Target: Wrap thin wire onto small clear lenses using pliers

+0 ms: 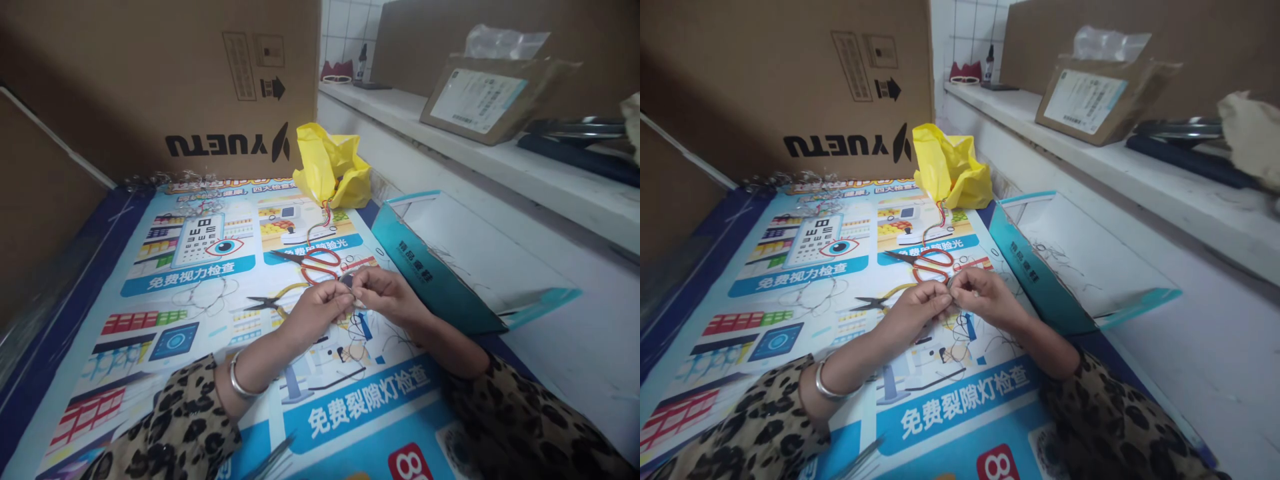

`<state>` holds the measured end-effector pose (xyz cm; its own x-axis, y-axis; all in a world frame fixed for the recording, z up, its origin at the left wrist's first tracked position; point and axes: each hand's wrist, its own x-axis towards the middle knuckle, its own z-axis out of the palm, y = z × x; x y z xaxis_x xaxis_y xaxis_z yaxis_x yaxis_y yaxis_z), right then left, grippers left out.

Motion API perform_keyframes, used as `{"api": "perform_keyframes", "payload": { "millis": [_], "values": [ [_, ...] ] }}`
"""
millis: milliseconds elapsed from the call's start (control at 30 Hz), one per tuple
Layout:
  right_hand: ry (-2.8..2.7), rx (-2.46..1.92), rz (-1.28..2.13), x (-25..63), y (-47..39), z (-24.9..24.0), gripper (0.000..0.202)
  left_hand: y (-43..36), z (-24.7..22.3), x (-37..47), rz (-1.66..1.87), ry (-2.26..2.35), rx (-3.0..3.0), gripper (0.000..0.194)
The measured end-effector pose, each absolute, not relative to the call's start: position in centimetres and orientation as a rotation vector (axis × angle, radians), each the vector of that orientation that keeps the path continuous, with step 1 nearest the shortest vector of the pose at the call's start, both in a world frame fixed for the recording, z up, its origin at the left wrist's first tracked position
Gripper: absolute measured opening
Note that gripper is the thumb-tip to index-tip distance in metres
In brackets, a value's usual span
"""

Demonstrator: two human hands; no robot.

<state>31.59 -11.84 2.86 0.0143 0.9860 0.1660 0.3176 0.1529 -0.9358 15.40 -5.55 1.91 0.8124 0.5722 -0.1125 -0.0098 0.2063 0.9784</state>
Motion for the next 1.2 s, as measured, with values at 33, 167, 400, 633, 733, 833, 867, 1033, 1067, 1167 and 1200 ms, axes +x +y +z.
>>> {"api": "perform_keyframes", "payload": {
  "millis": [33,167,400,633,733,833,867,1033,1067,1167,1200],
  "values": [
    [-1.507,-1.379,0.858,31.8,-11.7,3.0,0.018,-5.5,1.9,15.4,0.437,0.547,1.317,0.022],
    [-1.745,-1.679,0.501,33.1,-11.2,3.3,0.019,-5.2,1.4,15.5,0.495,0.654,1.287,0.02],
    [-2.298,-1.892,0.067,34.0,-11.1,2.8,0.022,-5.1,1.1,15.7,0.524,0.638,1.195,0.018],
    [-2.466,-1.899,-0.152,33.7,-11.0,1.9,0.025,-4.9,1.1,15.6,0.568,0.608,1.142,0.019],
    [-2.478,-1.892,-0.164,33.7,-11.0,1.6,0.021,-4.7,0.7,15.6,0.573,0.598,1.139,0.02],
    [-2.497,-1.899,-0.209,33.5,-11.0,1.7,0.016,-4.8,0.6,15.7,0.566,0.611,1.142,0.02],
    [-2.505,-1.897,-0.227,33.4,-11.1,1.7,0.015,-4.8,0.7,15.7,0.569,0.616,1.141,0.019],
    [-2.523,-1.902,-0.254,33.0,-11.0,1.7,0.015,-5.0,0.8,15.8,0.559,0.645,1.187,0.018],
    [-2.518,-1.909,-0.245,33.1,-11.0,1.6,0.015,-5.0,0.8,15.7,0.549,0.655,1.209,0.019],
    [-2.424,-1.899,-0.147,33.4,-10.7,1.3,0.016,-4.9,0.8,15.7,0.524,0.688,1.267,0.021],
    [-2.337,-1.881,-0.063,33.5,-10.7,1.3,0.016,-4.9,0.8,15.7,0.516,0.698,1.28,0.021]
  ]
}}
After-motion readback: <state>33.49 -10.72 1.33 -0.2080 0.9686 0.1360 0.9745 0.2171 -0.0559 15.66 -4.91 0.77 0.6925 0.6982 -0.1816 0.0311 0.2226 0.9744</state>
